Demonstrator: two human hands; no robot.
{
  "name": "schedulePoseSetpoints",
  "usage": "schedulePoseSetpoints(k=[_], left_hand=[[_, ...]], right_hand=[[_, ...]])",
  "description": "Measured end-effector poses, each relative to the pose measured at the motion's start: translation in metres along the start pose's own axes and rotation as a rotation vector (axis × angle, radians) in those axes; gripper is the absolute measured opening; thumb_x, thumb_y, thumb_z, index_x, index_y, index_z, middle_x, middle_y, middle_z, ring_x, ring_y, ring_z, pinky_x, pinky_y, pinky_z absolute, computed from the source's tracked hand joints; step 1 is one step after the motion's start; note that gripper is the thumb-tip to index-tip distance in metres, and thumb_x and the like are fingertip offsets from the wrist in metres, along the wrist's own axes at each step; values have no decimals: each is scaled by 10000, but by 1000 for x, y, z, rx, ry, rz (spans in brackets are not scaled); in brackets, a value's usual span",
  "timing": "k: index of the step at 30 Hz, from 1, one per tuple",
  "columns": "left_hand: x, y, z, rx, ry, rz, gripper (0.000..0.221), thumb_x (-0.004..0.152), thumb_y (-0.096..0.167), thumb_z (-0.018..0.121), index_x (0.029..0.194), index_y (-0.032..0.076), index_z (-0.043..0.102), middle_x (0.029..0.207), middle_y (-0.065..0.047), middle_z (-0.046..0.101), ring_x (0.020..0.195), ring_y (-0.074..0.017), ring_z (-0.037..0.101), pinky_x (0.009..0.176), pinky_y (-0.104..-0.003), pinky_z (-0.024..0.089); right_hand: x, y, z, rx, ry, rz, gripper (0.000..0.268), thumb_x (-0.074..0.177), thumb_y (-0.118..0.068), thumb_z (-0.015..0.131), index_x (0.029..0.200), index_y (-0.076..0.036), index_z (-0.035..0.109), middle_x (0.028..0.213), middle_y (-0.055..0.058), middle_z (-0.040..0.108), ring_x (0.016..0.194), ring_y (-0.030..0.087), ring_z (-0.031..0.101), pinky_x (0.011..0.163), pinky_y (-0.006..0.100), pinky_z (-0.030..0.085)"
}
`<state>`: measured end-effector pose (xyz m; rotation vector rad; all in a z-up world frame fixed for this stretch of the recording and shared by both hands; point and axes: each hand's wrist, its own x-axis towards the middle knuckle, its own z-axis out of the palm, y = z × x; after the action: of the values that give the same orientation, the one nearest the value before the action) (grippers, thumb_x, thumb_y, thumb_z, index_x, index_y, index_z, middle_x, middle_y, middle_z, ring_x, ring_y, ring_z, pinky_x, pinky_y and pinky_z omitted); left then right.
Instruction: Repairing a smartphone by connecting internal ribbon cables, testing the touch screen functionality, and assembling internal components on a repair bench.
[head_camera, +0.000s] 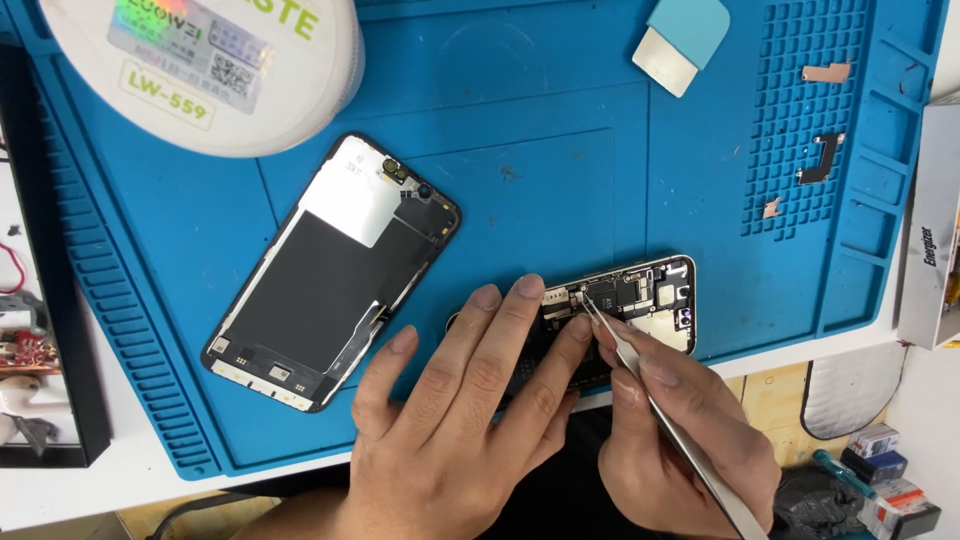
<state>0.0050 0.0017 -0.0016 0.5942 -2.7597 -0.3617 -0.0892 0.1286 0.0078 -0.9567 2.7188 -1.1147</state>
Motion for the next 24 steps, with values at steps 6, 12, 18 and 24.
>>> schedulePoseSetpoints(k=[6,12,18,24], left_hand=[[0,0,1,4,8,-2,365,1200,493,553,1466,358,764,1507,28,730,1314,-153,737,1194,-397,310],[-1,0,2,0,8,-2,379,1199,492,551,1489,362,757,1527,18,713,1327,-156,724,1210,-409,301],[0,-1,0,-15,-25,1,405,1161,486,618,1505,306,735,1517,-5,711,1333,-175,711,1199,-422,321],[6,-6,-10,71,-43,82,454,1158,503,524,1496,294,742,1448,-32,737,1256,-194,736,1122,-415,394]], right_hand=[[-8,29,-7,26,-43,-110,183,1106,-40,629,1285,-8,615,1280,312,775,1146,312,851,1027,345,676],[-11,24,6,111,69,-65,148,1096,-76,629,1208,16,602,1186,351,767,1039,355,864,916,370,733],[-14,35,-21,140,303,-9,364,1209,-352,495,1272,7,507,1084,326,707,854,321,791,775,334,640],[-23,139,-101,207,240,181,686,590,-257,599,1221,-123,366,1067,92,465,836,172,522,773,282,473]])
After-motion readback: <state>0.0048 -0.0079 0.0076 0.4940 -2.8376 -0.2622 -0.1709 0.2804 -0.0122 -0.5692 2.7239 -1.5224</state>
